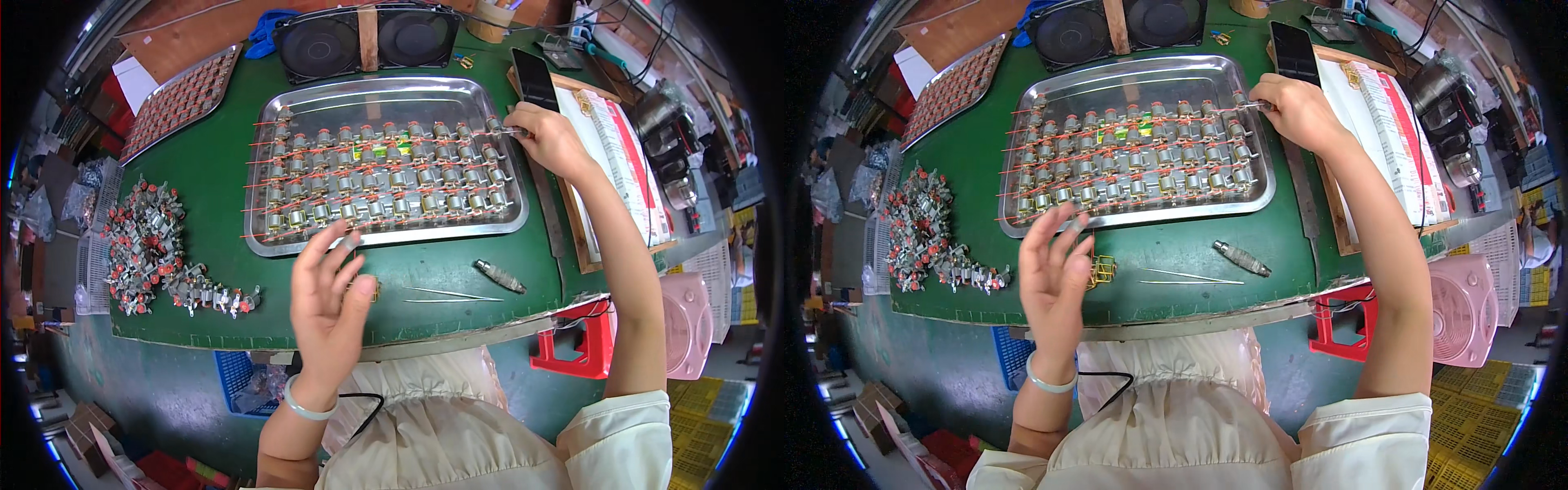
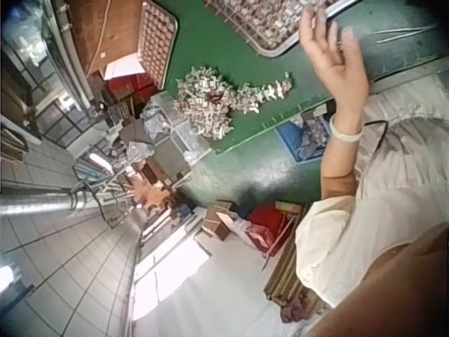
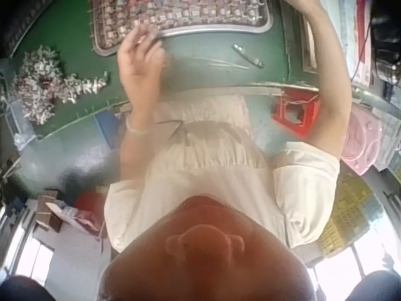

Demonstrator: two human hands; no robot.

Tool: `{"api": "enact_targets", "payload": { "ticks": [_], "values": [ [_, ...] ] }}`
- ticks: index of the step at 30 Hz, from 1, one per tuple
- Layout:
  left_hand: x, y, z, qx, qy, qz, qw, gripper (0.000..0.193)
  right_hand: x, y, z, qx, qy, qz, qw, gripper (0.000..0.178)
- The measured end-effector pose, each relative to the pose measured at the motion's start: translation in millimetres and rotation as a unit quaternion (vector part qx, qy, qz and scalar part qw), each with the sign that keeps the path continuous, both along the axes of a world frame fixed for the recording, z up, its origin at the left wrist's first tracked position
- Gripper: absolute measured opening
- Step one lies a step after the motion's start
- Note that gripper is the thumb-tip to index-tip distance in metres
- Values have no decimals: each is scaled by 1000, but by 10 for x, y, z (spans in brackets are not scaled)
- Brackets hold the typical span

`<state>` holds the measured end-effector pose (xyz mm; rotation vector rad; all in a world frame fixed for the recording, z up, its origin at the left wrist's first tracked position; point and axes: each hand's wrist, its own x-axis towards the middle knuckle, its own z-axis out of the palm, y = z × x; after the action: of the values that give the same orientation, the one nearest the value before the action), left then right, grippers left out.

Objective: Assemble small electronic motors by manually attaching components and using handheld assembly tools.

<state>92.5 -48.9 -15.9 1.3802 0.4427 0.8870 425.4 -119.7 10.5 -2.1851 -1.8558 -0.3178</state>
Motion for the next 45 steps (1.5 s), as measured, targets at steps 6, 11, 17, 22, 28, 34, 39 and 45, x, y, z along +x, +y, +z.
{"api": "enact_targets", "payload": {
  "ticks": [6, 11, 17, 22, 28, 34, 39, 45],
  "values": [
    [-212, 70, 54, 24, 15, 68, 997, 38, 114, 64, -106, -4, 45, 39, 998, 20],
    [-367, 96, 39, 27, 25, 85, 996, 33, 74, 115, -69, -37, 56, 50, 996, 18],
    [-507, 135, 87, 22, 21, 112, 993, 33, -21, 174, 64, -110, -42, 39, 992, 18],
    [-763, 346, 104, 124, 106, 154, 975, 24, -53, 170, 73, -110, -24, 9, 994, 16],
    [-1157, 678, 437, 454, 527, 91, 713, 44, -47, 151, 60, -94, -1, -1, 996, 15],
    [-1136, 804, 319, 528, 511, 109, 670, 37, -114, 208, 42, -113, -33, -9, 993, 12],
    [-1118, 822, 247, 560, 438, 90, 698, 28, -375, 213, 193, -114, -42, -30, 992, 16],
    [-1063, 822, -12, 575, 350, 115, 731, 27, -1649, 358, 381, -57, 274, 170, 945, 27]
  ]
}}
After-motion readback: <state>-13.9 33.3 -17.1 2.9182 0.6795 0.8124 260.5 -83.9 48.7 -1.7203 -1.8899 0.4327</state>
